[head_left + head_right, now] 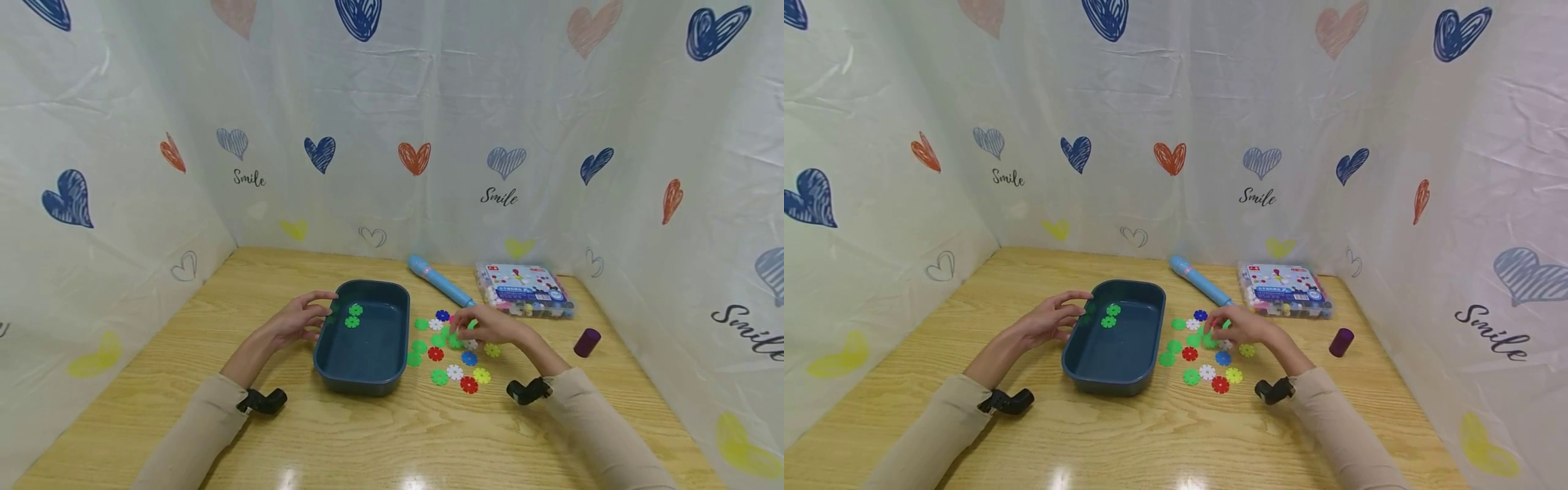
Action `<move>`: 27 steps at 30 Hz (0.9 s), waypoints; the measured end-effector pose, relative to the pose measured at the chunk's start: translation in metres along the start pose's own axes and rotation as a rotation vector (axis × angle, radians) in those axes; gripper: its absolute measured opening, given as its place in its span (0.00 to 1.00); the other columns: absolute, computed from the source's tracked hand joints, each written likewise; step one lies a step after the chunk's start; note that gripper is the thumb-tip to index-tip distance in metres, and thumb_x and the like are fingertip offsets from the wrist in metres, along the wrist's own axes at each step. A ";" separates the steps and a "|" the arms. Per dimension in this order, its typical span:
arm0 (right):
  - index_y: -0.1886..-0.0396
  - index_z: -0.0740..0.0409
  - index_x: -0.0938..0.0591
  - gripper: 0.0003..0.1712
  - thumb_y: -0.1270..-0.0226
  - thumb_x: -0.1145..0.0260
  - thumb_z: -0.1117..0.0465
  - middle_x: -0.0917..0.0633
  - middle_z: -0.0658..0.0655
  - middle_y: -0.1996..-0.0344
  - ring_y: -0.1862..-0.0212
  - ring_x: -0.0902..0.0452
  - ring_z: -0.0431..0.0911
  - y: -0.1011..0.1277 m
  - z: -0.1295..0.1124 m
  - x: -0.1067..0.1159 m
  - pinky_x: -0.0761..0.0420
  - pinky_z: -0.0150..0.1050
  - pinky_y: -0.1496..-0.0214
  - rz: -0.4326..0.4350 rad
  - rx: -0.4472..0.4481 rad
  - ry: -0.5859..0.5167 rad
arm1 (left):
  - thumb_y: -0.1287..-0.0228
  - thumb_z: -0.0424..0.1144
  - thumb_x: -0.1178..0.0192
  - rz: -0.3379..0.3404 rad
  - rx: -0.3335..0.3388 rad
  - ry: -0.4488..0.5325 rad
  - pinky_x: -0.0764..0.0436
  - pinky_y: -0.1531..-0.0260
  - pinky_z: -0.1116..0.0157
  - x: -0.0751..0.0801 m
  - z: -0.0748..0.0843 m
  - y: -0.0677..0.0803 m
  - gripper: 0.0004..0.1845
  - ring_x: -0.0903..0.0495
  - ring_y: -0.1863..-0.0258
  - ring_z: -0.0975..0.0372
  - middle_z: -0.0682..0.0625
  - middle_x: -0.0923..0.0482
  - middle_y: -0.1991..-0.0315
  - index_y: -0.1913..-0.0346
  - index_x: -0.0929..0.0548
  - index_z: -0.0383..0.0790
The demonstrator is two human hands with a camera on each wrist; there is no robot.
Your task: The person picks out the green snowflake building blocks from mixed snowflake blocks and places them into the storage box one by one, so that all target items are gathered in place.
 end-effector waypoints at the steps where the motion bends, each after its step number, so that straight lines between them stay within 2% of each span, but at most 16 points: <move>1: 0.55 0.67 0.19 0.08 0.26 0.43 0.67 0.19 0.71 0.70 0.83 0.31 0.56 -0.001 -0.001 0.001 0.23 0.44 0.80 0.000 -0.003 -0.004 | 0.26 0.38 0.47 0.001 0.001 0.001 0.16 0.74 0.66 0.000 0.000 0.000 0.26 0.20 0.69 0.63 0.48 0.23 0.56 0.28 0.37 0.46; 4: 0.54 0.67 0.20 0.09 0.25 0.44 0.66 0.18 0.70 0.66 0.84 0.33 0.42 -0.004 -0.004 0.004 0.24 0.41 0.81 -0.005 0.002 0.000 | 0.26 0.38 0.47 0.004 -0.001 -0.001 0.16 0.74 0.67 0.000 0.002 0.001 0.25 0.20 0.69 0.63 0.48 0.24 0.56 0.29 0.36 0.46; 6: 0.54 0.67 0.20 0.10 0.25 0.44 0.66 0.17 0.70 0.64 0.84 0.35 0.38 -0.007 -0.008 0.006 0.26 0.37 0.82 -0.013 0.013 0.018 | 0.25 0.38 0.48 0.003 -0.003 0.002 0.16 0.74 0.66 0.000 0.003 0.001 0.25 0.20 0.68 0.63 0.47 0.24 0.56 0.29 0.36 0.46; 11: 0.53 0.66 0.19 0.10 0.25 0.44 0.65 0.18 0.71 0.63 0.85 0.37 0.38 -0.018 -0.021 0.009 0.29 0.31 0.81 -0.044 0.014 0.047 | 0.25 0.38 0.48 0.003 0.004 0.000 0.16 0.74 0.66 -0.001 0.003 0.001 0.26 0.20 0.69 0.63 0.48 0.24 0.57 0.28 0.37 0.45; 19: 0.54 0.62 0.19 0.08 0.26 0.43 0.65 0.17 0.70 0.64 0.85 0.34 0.38 -0.037 -0.048 0.010 0.27 0.33 0.81 -0.073 0.028 0.072 | 0.26 0.39 0.46 0.010 0.005 -0.008 0.16 0.73 0.66 -0.002 -0.002 -0.001 0.26 0.20 0.68 0.63 0.48 0.24 0.57 0.28 0.36 0.46; 21: 0.54 0.60 0.18 0.08 0.26 0.42 0.65 0.17 0.68 0.63 0.85 0.33 0.40 -0.042 -0.054 0.010 0.27 0.33 0.81 -0.069 0.018 0.076 | 0.26 0.39 0.46 0.008 0.006 -0.010 0.16 0.72 0.66 -0.002 -0.003 -0.001 0.26 0.20 0.68 0.63 0.48 0.24 0.57 0.28 0.36 0.46; 26: 0.53 0.60 0.17 0.09 0.27 0.40 0.64 0.16 0.64 0.61 0.80 0.27 0.59 -0.057 -0.069 0.018 0.24 0.37 0.79 -0.017 -0.005 0.095 | 0.26 0.40 0.47 0.005 0.001 -0.017 0.16 0.73 0.66 -0.001 0.000 0.000 0.25 0.20 0.68 0.62 0.49 0.22 0.60 0.29 0.36 0.46; 27: 0.53 0.61 0.17 0.10 0.28 0.39 0.64 0.15 0.62 0.61 0.79 0.26 0.60 -0.060 -0.073 0.020 0.23 0.38 0.79 -0.006 0.000 0.101 | 0.25 0.39 0.48 0.004 0.000 -0.017 0.17 0.73 0.66 0.000 0.001 0.000 0.25 0.20 0.68 0.62 0.49 0.22 0.60 0.29 0.36 0.46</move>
Point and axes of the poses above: each hand's wrist, its own y-axis away from the middle knuckle, its own x-axis out of the back of the hand, z = x × y, the point moved 7 cm from there along -y, towards the middle knuckle
